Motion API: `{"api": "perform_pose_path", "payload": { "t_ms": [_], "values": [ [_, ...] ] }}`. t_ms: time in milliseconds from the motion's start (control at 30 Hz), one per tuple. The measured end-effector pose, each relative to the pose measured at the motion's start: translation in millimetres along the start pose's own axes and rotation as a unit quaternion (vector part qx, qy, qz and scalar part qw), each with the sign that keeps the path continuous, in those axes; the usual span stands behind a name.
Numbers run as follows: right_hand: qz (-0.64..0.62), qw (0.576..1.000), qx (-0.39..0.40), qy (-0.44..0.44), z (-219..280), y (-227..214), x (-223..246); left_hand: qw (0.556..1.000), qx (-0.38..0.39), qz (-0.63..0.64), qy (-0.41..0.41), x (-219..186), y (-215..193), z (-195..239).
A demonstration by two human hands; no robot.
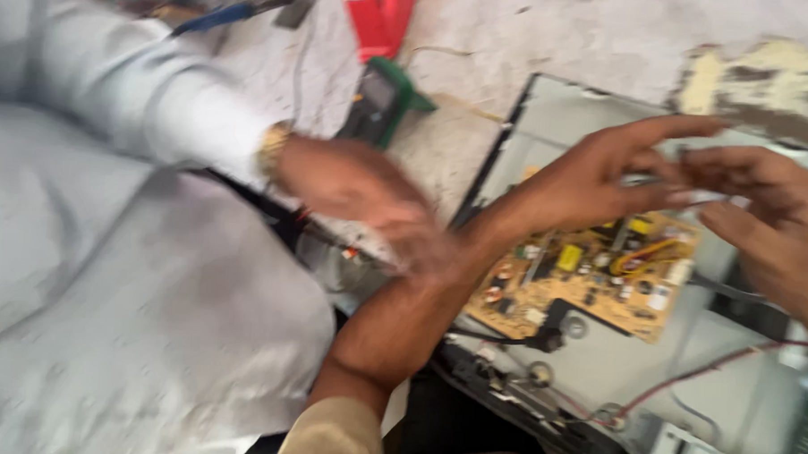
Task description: The person works on the internal components of a disassembled television, handling a small blue circuit board and connecting wires to it. They also use a multimeter to test connections on the mainboard.
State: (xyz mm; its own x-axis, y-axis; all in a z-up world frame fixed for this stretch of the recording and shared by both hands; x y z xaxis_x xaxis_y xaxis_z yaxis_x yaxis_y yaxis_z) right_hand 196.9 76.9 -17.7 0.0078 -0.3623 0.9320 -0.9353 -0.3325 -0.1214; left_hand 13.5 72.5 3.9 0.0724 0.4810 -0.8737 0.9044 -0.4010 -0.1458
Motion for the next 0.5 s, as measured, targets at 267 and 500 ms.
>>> {"api": "perform_pose_path", "payload": {
  "t_ms": [267,500],
  "values": [
    [0.089,0.990,0.007,0.110,12,12,-53,0.989,0.101,0.094,-0.045,16,-22,-11],
    [0.259,0.959,-0.017,0.110,16,7,-55,0.971,0.010,0.216,-0.104,49,-6,3]
  ]
}}
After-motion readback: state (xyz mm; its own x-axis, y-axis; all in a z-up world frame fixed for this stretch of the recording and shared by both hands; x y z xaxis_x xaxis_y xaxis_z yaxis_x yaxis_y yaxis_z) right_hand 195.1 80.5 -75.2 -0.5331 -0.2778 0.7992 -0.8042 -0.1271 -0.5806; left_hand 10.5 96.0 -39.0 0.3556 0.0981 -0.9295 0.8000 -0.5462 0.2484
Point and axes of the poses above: each hand's wrist, its own z-axis away from the middle knuckle, its own y-axis out of the palm, x = y × z, the point moved 6 cm from there along -z, towards the middle knuckle, and after that the axes turned 6 degrees about -x, right-handed, at the moved point
